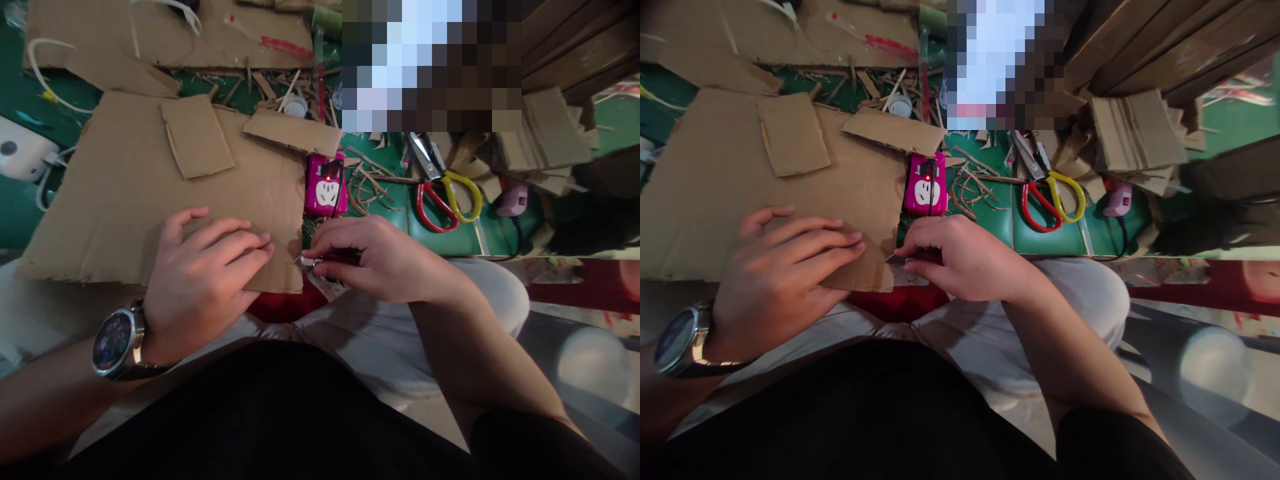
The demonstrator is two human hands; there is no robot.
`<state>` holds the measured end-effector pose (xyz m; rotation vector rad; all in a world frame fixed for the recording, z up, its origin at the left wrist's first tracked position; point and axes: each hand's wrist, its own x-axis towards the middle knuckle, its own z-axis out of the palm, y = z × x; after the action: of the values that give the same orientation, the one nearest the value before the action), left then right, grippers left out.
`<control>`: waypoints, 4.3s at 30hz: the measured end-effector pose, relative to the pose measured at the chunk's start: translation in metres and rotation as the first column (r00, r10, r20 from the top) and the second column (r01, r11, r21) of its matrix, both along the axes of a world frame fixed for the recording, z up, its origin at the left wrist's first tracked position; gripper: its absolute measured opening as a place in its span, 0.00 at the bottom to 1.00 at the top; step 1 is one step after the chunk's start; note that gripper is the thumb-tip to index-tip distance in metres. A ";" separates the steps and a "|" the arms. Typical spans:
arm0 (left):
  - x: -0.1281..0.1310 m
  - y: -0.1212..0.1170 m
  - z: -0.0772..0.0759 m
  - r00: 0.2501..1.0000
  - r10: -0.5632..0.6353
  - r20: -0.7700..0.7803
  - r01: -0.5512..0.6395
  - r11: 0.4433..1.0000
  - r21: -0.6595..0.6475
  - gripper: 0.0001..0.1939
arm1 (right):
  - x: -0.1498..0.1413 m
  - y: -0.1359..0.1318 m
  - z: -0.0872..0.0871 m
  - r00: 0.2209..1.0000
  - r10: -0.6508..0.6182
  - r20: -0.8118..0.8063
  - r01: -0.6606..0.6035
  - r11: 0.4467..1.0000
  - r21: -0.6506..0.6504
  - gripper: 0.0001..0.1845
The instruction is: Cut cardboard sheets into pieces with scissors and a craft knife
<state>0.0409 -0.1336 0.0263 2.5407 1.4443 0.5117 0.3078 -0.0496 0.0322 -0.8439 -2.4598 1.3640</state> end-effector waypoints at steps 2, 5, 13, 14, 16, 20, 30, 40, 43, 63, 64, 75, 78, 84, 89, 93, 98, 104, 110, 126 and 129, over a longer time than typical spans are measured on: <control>0.000 0.000 0.000 1.000 0.000 0.006 0.000 1.000 -0.002 0.20 | -0.001 -0.001 0.002 0.999 0.036 -0.021 -0.037 0.998 -0.043 0.07; 0.000 0.001 0.000 1.000 0.009 0.026 -0.008 1.000 -0.005 0.20 | -0.001 -0.003 0.007 0.994 0.087 -0.068 -0.093 0.990 -0.106 0.06; 0.000 0.001 -0.001 1.000 -0.007 -0.005 0.007 0.999 0.031 0.20 | 0.008 0.001 0.010 0.999 -0.034 -0.018 0.035 0.998 0.045 0.06; 0.000 0.001 -0.001 1.000 -0.011 -0.006 0.011 0.999 0.031 0.20 | 0.008 0.001 0.009 1.000 -0.025 -0.014 0.025 0.998 0.052 0.06; 0.000 0.001 -0.001 1.000 -0.012 -0.002 0.012 0.999 0.034 0.19 | 0.006 0.000 0.007 1.000 -0.004 -0.007 0.004 0.998 0.056 0.07; 0.001 0.001 0.000 1.000 -0.008 0.004 0.008 1.000 0.029 0.19 | 0.003 0.000 0.004 1.000 0.003 -0.009 -0.003 0.998 0.058 0.07; 0.002 0.000 -0.001 1.000 -0.002 0.015 0.002 1.000 0.002 0.21 | -0.005 -0.003 0.002 0.999 -0.009 -0.032 0.010 1.000 0.023 0.07; 0.000 0.001 0.000 1.000 -0.015 0.004 0.015 1.000 0.013 0.18 | -0.003 -0.003 0.004 0.999 -0.032 0.014 0.031 0.994 0.104 0.07; 0.001 0.001 -0.001 1.000 -0.018 0.004 0.017 1.000 0.023 0.18 | -0.002 0.000 0.003 1.000 0.001 0.007 -0.001 0.996 0.093 0.08; 0.002 0.002 -0.003 1.000 -0.026 0.001 0.026 0.997 0.072 0.15 | -0.007 -0.002 -0.001 0.983 0.137 -0.125 -0.145 0.988 -0.052 0.05; 0.002 0.002 -0.003 1.000 -0.025 0.008 0.024 0.997 0.073 0.15 | -0.007 -0.003 0.002 0.977 0.163 -0.134 -0.174 0.982 -0.071 0.05; 0.001 0.001 -0.001 1.000 -0.013 0.015 0.013 0.999 0.039 0.20 | 0.013 0.001 0.010 0.997 -0.034 -0.069 0.050 0.969 0.241 0.11; 0.001 0.001 -0.002 1.000 -0.018 0.006 0.017 0.999 0.046 0.20 | 0.010 -0.002 0.008 1.000 -0.013 -0.004 0.013 0.955 0.296 0.13; 0.002 0.001 -0.001 0.999 -0.030 -0.018 0.032 0.996 0.083 0.18 | 0.006 -0.006 0.001 0.994 -0.030 0.101 -0.008 0.935 0.355 0.16; 0.002 0.002 -0.002 1.000 -0.027 -0.010 0.027 0.995 0.100 0.19 | 0.002 -0.009 -0.002 0.986 -0.052 0.160 -0.017 0.915 0.402 0.17; 0.002 0.002 -0.002 1.000 -0.031 0.003 0.031 0.994 0.103 0.19 | 0.001 -0.011 0.002 0.984 -0.056 0.167 -0.017 0.915 0.403 0.17; 0.002 0.001 0.000 0.999 -0.032 0.010 0.031 0.999 0.030 0.21 | 0.001 -0.011 0.011 0.990 0.000 0.138 -0.033 0.972 0.234 0.16; 0.005 -0.002 0.001 1.000 -0.023 0.021 0.023 1.000 0.014 0.22 | 0.002 -0.006 0.012 0.993 0.056 0.100 -0.066 0.993 0.100 0.14; 0.004 -0.003 0.001 1.000 -0.020 0.008 0.020 1.000 0.005 0.19 | 0.002 -0.001 0.010 0.992 0.073 0.102 -0.082 0.993 0.083 0.09; 0.005 -0.004 0.004 0.999 -0.033 -0.013 0.034 0.999 0.024 0.16 | 0.002 -0.004 0.004 0.985 0.084 0.149 -0.134 0.922 0.364 0.15; 0.004 -0.003 0.003 0.999 -0.037 -0.014 0.038 0.998 0.049 0.16 | 0.001 -0.004 0.003 0.988 0.107 0.110 -0.141 0.913 0.382 0.15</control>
<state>0.0450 -0.1366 0.0291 2.6090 1.4025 0.5321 0.3090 -0.0532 0.0351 -0.6719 -2.7584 0.8323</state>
